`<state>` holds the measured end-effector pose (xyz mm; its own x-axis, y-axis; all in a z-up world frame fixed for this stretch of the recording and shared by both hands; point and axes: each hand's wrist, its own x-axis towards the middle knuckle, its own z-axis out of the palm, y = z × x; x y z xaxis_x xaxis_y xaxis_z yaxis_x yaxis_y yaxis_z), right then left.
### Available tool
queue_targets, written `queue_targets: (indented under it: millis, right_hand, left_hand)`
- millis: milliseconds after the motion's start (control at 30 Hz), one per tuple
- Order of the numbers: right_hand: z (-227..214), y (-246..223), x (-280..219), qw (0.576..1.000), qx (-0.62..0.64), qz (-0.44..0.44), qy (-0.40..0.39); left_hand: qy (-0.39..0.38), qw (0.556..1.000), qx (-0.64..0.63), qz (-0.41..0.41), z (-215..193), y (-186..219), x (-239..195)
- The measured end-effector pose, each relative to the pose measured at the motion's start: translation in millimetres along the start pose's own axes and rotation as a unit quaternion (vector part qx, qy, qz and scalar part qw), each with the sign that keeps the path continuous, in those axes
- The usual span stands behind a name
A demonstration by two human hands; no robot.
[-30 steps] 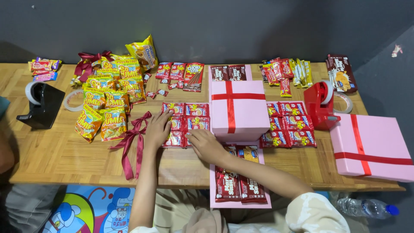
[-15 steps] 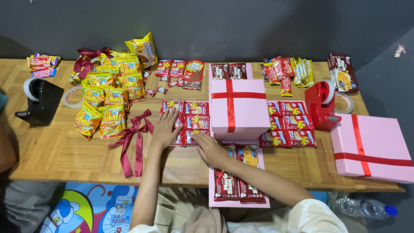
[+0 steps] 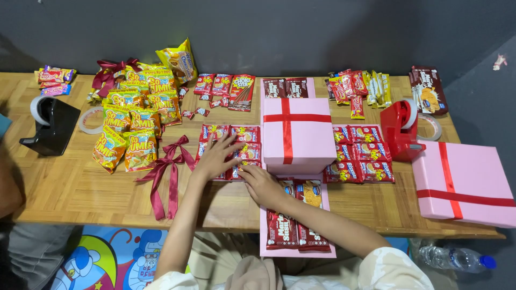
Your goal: Arranging snack packets inside a decorative gift box and then closing it with a lid.
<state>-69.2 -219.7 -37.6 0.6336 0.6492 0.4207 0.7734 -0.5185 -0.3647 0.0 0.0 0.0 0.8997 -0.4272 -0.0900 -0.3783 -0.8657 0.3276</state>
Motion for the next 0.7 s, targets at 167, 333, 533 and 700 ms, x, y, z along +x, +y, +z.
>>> queue_targets:
  millis: [167,333,533,700]
  right_hand:
    - [-2,-1,0,1.0,0.002,0.003,-0.003]
    - [-1,-1,0,1.0,0.002,0.001,-0.003]
    - [-1,-1,-1,1.0,-0.006,0.003,-0.001]
    - [0,0,-1,1.0,-0.001,0.001,0.001]
  left_hand:
    - [-0.024,0.997,-0.074,0.0,4,-3,1]
    - [-0.007,0.997,-0.074,-0.01,7,1,0]
    - [0.004,0.998,-0.064,-0.017,4,1,3]
    - [0.043,0.997,-0.067,0.006,-1,-4,15]
